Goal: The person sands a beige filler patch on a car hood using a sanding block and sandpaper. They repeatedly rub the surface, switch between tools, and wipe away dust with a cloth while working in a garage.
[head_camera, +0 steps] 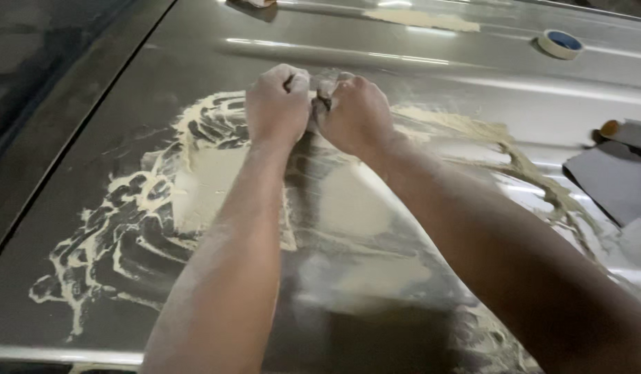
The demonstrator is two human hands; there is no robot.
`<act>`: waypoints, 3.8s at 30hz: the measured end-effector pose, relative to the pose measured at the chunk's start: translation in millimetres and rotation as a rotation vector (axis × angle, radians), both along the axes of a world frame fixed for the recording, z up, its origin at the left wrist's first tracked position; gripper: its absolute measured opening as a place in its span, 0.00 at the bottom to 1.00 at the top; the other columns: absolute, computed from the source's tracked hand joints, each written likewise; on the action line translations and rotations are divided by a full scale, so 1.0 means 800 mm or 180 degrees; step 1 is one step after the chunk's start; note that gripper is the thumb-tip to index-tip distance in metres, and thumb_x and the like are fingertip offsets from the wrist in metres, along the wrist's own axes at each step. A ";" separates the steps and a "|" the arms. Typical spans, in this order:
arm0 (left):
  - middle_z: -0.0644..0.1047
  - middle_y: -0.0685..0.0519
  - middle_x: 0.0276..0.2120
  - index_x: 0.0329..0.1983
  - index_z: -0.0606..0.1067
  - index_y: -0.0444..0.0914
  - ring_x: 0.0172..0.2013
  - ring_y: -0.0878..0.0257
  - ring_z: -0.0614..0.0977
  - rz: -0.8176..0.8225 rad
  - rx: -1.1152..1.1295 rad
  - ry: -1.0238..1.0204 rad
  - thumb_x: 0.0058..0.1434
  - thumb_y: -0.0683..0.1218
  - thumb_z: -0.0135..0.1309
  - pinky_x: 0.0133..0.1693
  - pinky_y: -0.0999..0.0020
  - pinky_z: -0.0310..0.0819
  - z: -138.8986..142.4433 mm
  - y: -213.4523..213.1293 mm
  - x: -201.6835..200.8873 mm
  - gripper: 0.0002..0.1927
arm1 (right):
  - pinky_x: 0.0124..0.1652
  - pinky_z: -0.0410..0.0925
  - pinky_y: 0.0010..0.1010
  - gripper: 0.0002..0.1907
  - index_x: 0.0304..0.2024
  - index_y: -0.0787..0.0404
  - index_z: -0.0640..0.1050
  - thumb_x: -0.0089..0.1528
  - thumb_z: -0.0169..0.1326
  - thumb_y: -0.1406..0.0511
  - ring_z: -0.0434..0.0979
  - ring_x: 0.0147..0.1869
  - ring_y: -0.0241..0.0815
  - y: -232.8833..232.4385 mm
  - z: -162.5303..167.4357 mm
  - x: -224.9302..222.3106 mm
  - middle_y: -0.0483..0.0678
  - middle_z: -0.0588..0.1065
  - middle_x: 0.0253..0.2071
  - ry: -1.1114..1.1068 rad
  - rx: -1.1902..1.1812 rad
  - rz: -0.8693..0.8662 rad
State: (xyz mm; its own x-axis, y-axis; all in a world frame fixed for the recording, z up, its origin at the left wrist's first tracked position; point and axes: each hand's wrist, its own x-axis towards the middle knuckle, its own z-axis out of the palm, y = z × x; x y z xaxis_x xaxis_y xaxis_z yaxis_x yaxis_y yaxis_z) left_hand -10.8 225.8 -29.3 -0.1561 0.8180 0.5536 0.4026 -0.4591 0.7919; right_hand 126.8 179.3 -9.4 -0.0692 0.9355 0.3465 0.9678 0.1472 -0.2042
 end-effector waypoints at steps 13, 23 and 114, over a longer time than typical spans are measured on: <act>0.82 0.45 0.30 0.32 0.81 0.39 0.33 0.49 0.84 -0.0044 0.0146 0.0060 0.62 0.50 0.53 0.37 0.56 0.75 0.000 -0.002 0.003 0.12 | 0.48 0.73 0.47 0.15 0.34 0.64 0.82 0.60 0.51 0.59 0.78 0.49 0.58 -0.001 0.000 0.000 0.60 0.78 0.42 -0.1130 0.0770 0.0283; 0.81 0.44 0.28 0.34 0.82 0.39 0.31 0.49 0.82 0.0160 0.0179 0.0110 0.61 0.49 0.55 0.35 0.54 0.74 0.014 -0.011 -0.003 0.11 | 0.55 0.69 0.43 0.18 0.35 0.62 0.82 0.62 0.50 0.55 0.74 0.57 0.54 -0.004 0.008 0.000 0.56 0.79 0.42 -0.1386 0.0510 0.0469; 0.78 0.47 0.21 0.28 0.79 0.38 0.22 0.57 0.78 -0.0103 -0.0206 -0.0294 0.65 0.51 0.51 0.30 0.57 0.70 0.038 -0.033 -0.007 0.15 | 0.49 0.74 0.47 0.17 0.48 0.56 0.83 0.68 0.47 0.57 0.79 0.48 0.54 -0.056 0.016 0.082 0.58 0.77 0.45 -0.0337 -0.0082 -0.0375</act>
State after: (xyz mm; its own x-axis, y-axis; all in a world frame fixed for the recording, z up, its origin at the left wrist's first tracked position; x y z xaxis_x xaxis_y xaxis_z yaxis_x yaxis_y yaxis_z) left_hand -16.4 199.0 1.4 -0.1769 0.8570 0.4840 0.3125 -0.4174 0.8533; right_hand 192.7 134.9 3.1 0.0067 0.9478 0.3189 0.9944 0.0274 -0.1023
